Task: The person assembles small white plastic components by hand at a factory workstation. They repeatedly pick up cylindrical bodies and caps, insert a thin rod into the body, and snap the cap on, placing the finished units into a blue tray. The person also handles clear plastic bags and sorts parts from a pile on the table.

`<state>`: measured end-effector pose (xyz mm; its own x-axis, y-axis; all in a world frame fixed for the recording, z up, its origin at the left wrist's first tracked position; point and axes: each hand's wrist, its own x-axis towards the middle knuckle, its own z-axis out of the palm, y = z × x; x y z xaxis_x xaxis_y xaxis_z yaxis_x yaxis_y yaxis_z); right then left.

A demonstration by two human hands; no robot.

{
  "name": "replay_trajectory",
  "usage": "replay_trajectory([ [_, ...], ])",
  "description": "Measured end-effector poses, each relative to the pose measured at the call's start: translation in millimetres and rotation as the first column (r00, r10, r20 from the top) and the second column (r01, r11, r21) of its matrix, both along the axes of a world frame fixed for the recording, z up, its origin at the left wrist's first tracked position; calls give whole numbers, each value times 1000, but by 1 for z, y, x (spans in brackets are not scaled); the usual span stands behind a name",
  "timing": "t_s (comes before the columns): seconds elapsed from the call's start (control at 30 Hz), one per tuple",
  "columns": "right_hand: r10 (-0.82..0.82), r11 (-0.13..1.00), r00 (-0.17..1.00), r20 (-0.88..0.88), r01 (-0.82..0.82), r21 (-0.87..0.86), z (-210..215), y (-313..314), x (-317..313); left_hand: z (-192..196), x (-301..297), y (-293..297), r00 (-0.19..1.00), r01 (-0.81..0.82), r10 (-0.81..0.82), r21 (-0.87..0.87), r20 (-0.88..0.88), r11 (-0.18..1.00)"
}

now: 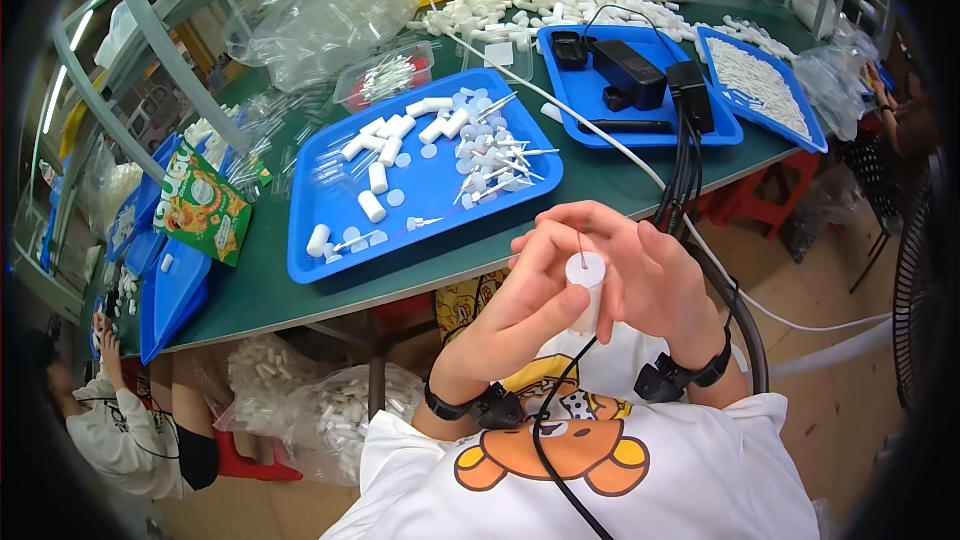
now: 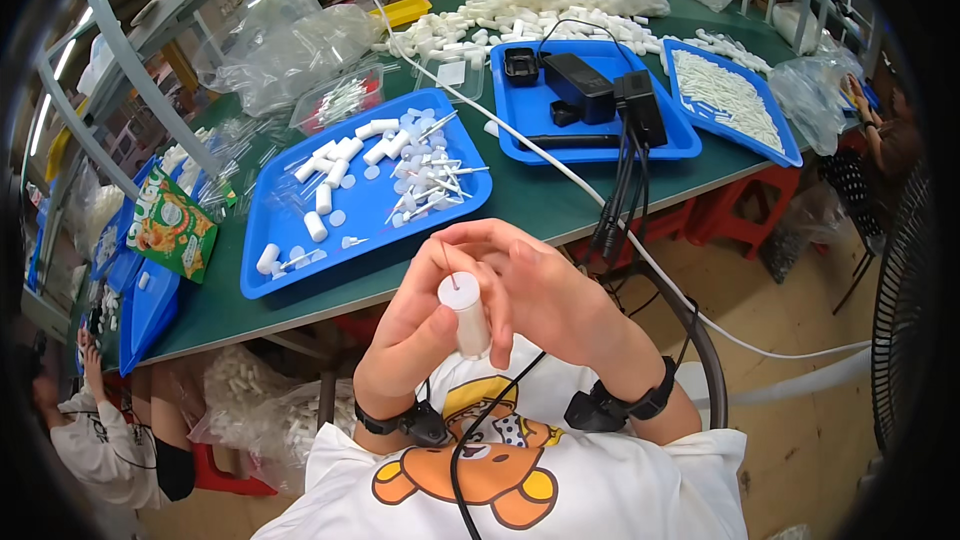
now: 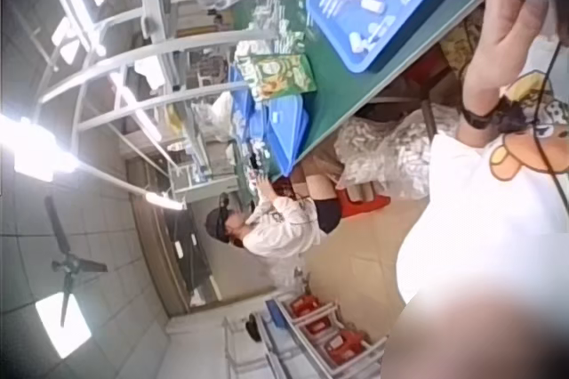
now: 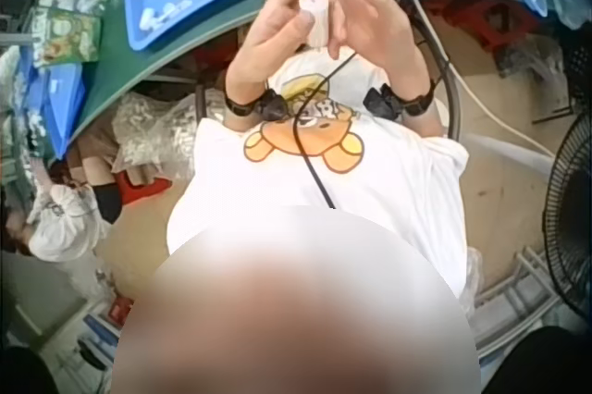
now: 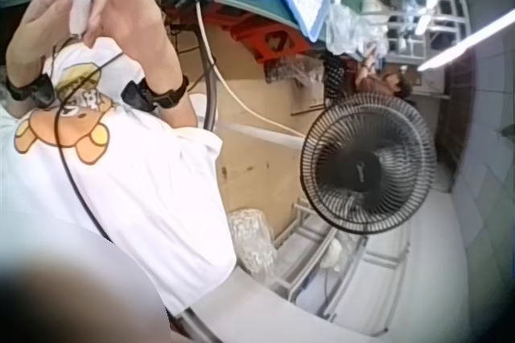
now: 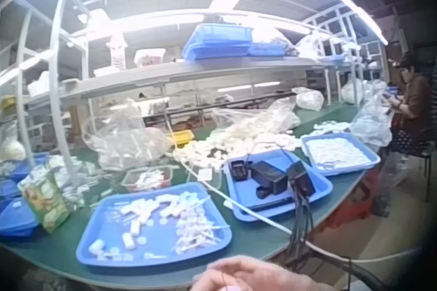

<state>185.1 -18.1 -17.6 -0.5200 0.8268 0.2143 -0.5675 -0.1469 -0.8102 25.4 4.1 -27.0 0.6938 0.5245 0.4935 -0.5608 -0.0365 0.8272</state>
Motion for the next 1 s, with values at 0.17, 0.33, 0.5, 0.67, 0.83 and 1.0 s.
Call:
replay_trajectory([
  [0.17,-38,999,999,12,37,35,-4,2,-9,2,-3,-2,993,103,-109,-121,-50,987],
  [0.33,42,998,995,95,-45,32,-7,2,-10,-3,-3,1,989,125,-138,-192,-54,973],
  [0.5,73,997,979,191,-72,-11,-13,-1,-18,6,1,-4,977,-28,15,-62,-213,998],
  [0.67,-6,997,1000,29,4,78,-38,1,-29,14,4,-7,937,-235,202,-86,-284,968],
  [0.83,-41,969,981,-190,85,231,-38,5,-38,11,2,-10,926,-284,239,-122,-292,951],
  [1.0,-49,976,992,-120,73,206,-39,7,-35,12,5,-7,936,-267,218,-153,-276,952],
])
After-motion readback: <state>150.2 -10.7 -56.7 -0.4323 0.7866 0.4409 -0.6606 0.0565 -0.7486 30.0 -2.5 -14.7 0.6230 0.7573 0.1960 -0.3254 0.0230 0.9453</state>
